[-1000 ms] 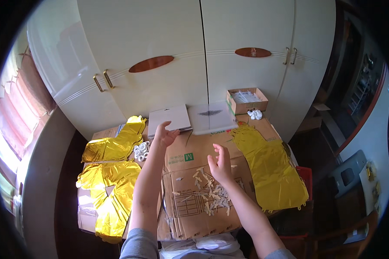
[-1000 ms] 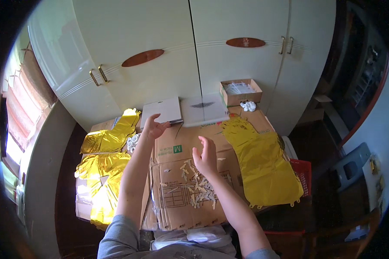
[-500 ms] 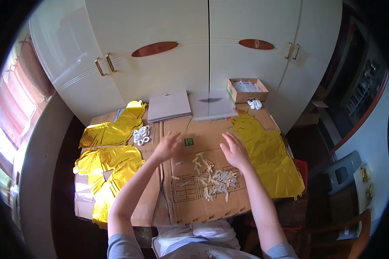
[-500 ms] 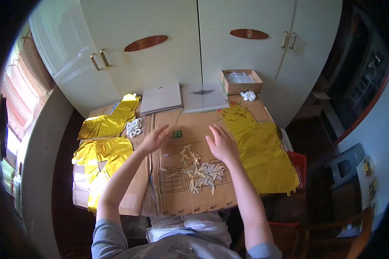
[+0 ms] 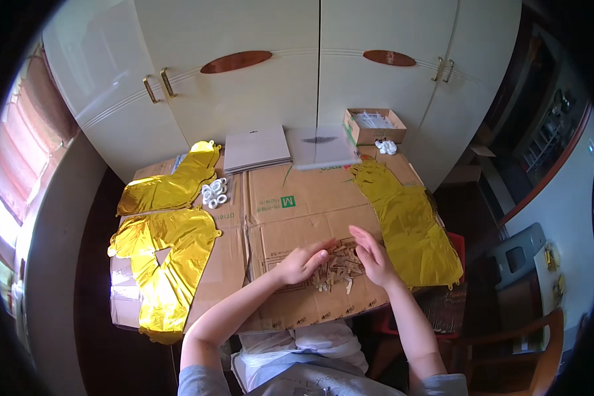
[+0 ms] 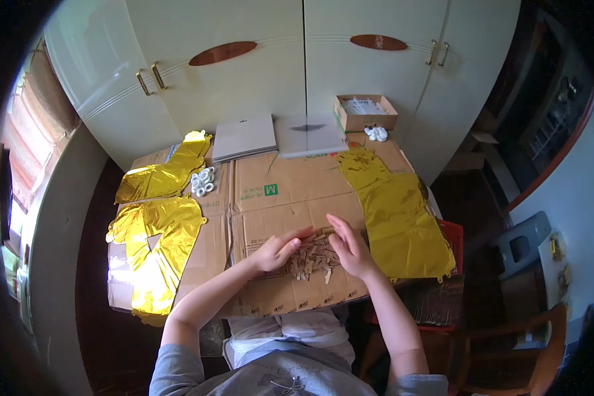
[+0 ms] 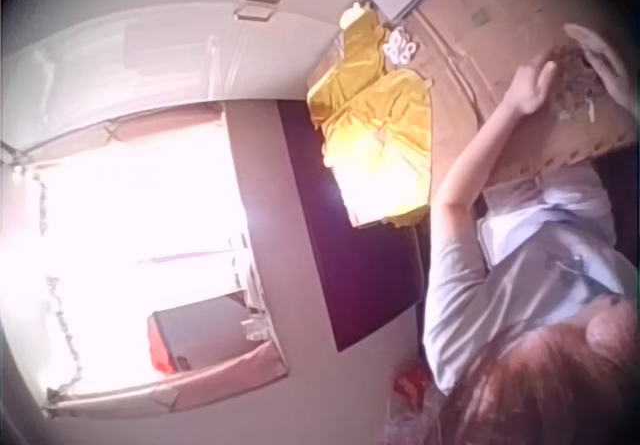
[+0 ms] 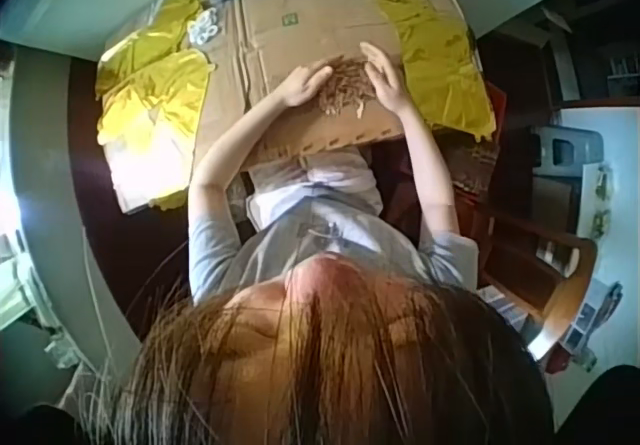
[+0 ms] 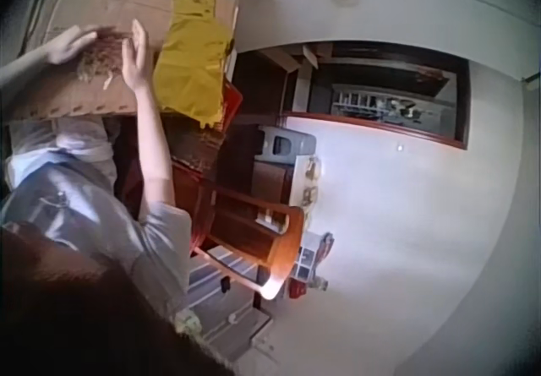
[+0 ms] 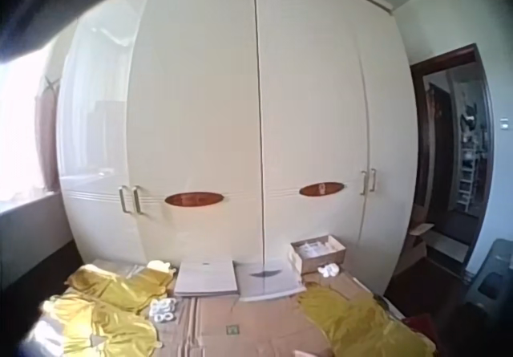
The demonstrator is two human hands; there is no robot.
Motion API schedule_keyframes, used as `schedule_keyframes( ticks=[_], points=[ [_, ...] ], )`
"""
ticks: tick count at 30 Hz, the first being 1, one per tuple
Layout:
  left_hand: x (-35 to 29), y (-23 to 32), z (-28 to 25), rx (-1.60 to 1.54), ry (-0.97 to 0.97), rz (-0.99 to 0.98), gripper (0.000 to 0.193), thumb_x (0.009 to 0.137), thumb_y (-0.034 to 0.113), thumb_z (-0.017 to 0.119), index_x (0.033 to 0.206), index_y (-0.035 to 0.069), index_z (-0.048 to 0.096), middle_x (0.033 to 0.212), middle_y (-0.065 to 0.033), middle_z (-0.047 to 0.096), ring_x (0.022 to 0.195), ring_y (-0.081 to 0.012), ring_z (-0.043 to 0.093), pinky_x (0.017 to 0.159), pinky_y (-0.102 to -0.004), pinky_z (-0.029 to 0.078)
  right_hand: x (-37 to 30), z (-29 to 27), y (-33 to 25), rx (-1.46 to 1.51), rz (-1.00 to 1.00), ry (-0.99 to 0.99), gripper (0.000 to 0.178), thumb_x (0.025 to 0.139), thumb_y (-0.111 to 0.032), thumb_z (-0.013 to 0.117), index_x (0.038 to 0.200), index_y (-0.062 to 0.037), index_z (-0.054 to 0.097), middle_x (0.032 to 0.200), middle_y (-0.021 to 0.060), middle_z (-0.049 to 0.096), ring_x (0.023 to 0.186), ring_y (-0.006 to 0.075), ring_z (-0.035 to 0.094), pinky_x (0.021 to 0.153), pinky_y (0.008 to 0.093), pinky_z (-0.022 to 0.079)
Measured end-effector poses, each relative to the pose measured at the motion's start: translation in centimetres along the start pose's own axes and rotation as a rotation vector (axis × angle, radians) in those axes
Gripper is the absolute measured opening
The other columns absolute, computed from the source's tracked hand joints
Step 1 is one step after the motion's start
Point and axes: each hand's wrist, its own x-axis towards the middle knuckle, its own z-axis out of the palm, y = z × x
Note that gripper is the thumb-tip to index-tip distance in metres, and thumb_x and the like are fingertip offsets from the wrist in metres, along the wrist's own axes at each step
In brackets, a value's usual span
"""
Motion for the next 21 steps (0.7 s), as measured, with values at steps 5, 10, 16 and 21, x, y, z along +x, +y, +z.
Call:
schedule_keyframes(
  ticks=[5, 10, 16, 21],
  points=[
    [-4.8, 1.1, -2.7, 0.319, 0.293, -0.104, 0.048, 0.089, 0.029, 0.040, 0.126, -0.002, 0.035, 0.129, -0.0235, 0.036, 0.123, -0.0363, 0.031, 0.102, -0.0415, 0.025, -4.6, -0.5, -0.8, -0.877, -0.053, -0.147, 0.098, 0.067, -0.057, 0.063, 0.134, -0.0041, 0.016, 0.137, 0.0263, 0.016, 0.129, 0.0383, 0.015, 0.104, 0.0449, 0.018],
    [-6.8, -0.4, -0.7, 0.597, 0.221, -0.288, 0.065, 0.087, 0.038, 0.038, 0.129, -0.009, 0.021, 0.134, -0.0275, 0.025, 0.128, -0.0377, 0.018, 0.106, -0.0425, 0.014, -3.3, 1.9, 0.1, -1.052, -0.010, -0.190, 0.105, 0.064, -0.064, 0.058, 0.136, -0.0046, 0.009, 0.137, 0.0290, 0.010, 0.129, 0.0409, 0.010, 0.105, 0.0469, 0.014],
    [-4.5, 0.2, 3.2, -0.045, 0.302, -0.036, 0.064, 0.090, 0.037, 0.032, 0.131, -0.009, 0.015, 0.134, -0.0277, 0.025, 0.128, -0.0332, 0.022, 0.105, -0.0375, 0.018, -1.1, 4.5, 0.1, -0.985, -0.105, -0.274, 0.098, 0.064, -0.056, 0.064, 0.133, -0.0032, 0.018, 0.137, 0.0264, 0.014, 0.128, 0.0394, 0.016, 0.105, 0.0450, 0.017],
    [-9.3, 4.1, 2.6, -0.539, 0.517, -0.278, 0.043, 0.093, 0.027, 0.031, 0.121, -0.005, 0.038, 0.122, -0.0192, 0.045, 0.115, -0.0222, 0.042, 0.098, -0.0333, 0.030, -1.1, 2.4, 0.8, -0.840, -0.177, -0.230, 0.098, 0.062, -0.056, 0.066, 0.132, -0.0049, 0.020, 0.137, 0.0253, 0.016, 0.127, 0.0395, 0.020, 0.104, 0.0452, 0.021]
  ],
)
